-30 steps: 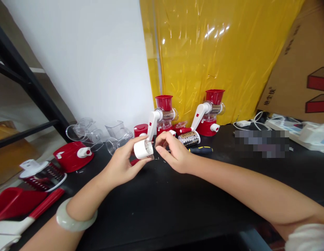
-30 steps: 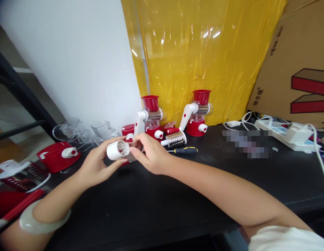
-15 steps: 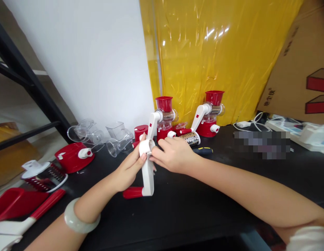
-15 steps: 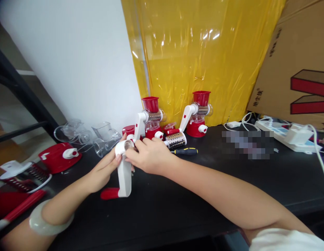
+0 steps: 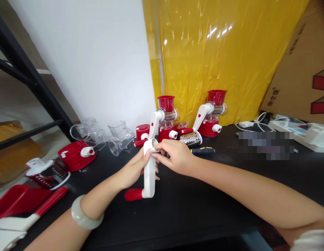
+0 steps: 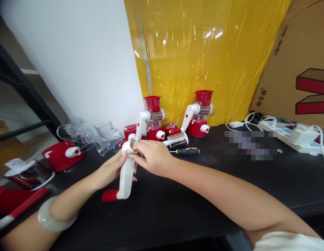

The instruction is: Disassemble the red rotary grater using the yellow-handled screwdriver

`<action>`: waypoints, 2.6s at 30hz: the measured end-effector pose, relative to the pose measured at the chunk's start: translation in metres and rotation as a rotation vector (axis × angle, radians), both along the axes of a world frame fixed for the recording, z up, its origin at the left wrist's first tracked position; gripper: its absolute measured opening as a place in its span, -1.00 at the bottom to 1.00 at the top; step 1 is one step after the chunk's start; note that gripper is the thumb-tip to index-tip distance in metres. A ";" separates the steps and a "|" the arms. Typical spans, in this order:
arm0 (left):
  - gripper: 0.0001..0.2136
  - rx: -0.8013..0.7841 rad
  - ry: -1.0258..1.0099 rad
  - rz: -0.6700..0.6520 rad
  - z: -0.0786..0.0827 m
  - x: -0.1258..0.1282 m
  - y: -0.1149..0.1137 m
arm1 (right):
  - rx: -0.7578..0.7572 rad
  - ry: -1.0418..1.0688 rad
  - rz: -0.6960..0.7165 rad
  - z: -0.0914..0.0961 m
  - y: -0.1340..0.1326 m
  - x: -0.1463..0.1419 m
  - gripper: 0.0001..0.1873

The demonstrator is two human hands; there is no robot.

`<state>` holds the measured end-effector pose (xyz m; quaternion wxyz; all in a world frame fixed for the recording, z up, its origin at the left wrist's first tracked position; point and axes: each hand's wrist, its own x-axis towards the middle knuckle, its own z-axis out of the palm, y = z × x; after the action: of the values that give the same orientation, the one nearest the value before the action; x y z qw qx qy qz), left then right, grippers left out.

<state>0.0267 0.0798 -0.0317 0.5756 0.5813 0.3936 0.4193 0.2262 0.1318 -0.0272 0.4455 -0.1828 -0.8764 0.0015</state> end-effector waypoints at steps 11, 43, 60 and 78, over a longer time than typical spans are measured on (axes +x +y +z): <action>-0.47 -0.029 0.046 -0.008 0.007 0.010 -0.009 | 0.221 -0.152 -0.125 0.003 0.002 -0.002 -0.55; -0.42 0.217 0.323 0.279 0.010 0.021 -0.011 | -0.402 0.121 -0.099 -0.010 -0.008 -0.018 -0.83; -0.54 0.268 0.231 0.468 0.007 0.007 0.007 | -0.307 0.304 -0.114 0.010 0.014 0.008 -0.82; -0.55 0.090 0.107 0.476 0.015 0.002 0.015 | -0.517 -0.026 -0.114 -0.006 0.041 0.018 -0.81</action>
<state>0.0287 0.0944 -0.0169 0.4122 0.5186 0.5302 0.5291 0.2443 0.1732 -0.0330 0.3720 -0.3396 -0.8409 0.1980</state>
